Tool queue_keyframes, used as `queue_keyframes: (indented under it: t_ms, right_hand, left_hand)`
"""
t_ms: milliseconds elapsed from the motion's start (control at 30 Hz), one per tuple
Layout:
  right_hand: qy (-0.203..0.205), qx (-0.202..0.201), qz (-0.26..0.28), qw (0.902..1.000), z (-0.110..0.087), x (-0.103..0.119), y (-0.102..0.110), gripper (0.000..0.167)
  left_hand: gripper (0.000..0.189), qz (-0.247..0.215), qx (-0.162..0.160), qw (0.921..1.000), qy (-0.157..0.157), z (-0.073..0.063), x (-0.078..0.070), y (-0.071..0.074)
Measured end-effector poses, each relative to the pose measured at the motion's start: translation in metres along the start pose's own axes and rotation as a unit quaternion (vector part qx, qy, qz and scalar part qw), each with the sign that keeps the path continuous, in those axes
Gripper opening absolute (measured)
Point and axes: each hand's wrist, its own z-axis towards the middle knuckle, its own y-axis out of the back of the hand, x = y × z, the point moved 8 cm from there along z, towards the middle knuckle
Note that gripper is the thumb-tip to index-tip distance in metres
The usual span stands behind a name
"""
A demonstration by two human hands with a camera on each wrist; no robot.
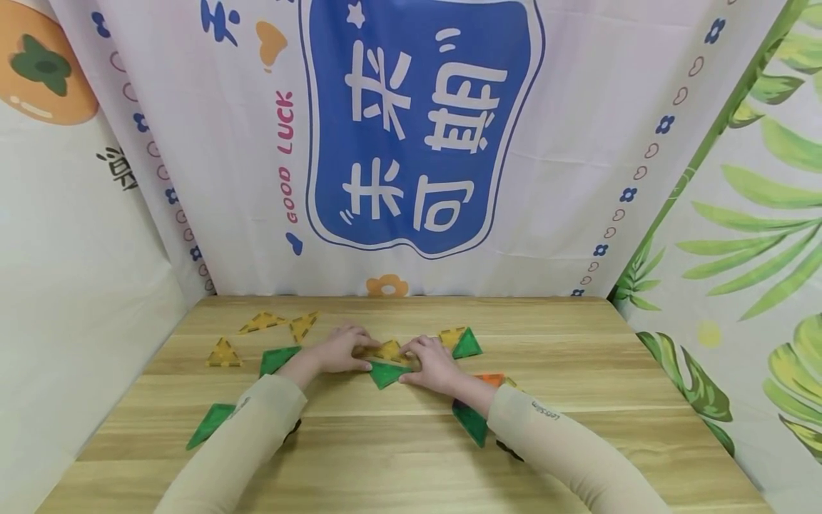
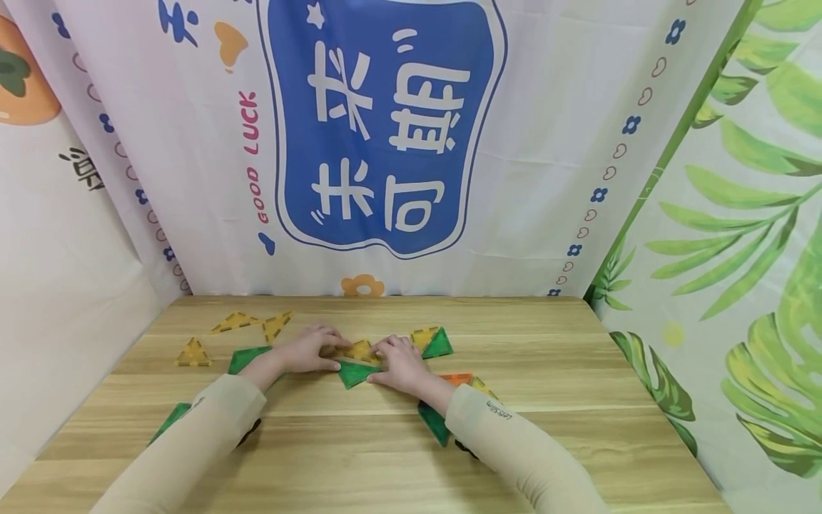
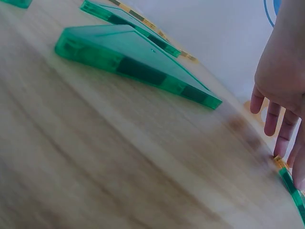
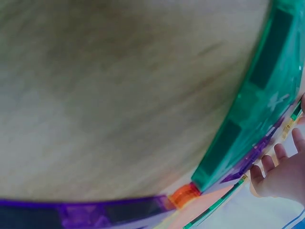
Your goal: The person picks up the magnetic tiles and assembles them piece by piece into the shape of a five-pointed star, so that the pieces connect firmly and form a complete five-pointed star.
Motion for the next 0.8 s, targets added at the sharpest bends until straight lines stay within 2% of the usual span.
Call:
queue_keyframes:
  t_ms: [300,500,600,800]
  right_hand:
    - [-0.001,0.006,-0.010,0.9999,0.000,0.001,0.000,0.042]
    - [0.014,-0.002,-0.020,0.9997,0.001,-0.001,0.003,0.039]
    - [0.017,-0.011,-0.037,0.9991,0.000,-0.004,0.008,0.039]
    - [0.006,-0.014,-0.070,0.9974,-0.002,-0.013,0.016,0.039]
  left_hand:
    - [0.040,0.002,-0.004,0.9999,-0.013,-0.003,-0.008,0.001]
    - [0.041,-0.025,-0.019,0.9989,-0.033,-0.011,-0.010,0.010]
    - [0.042,-0.042,-0.037,0.9981,-0.028,-0.018,-0.005,0.021]
    - [0.041,-0.049,-0.062,0.9967,0.016,-0.037,0.018,0.042]
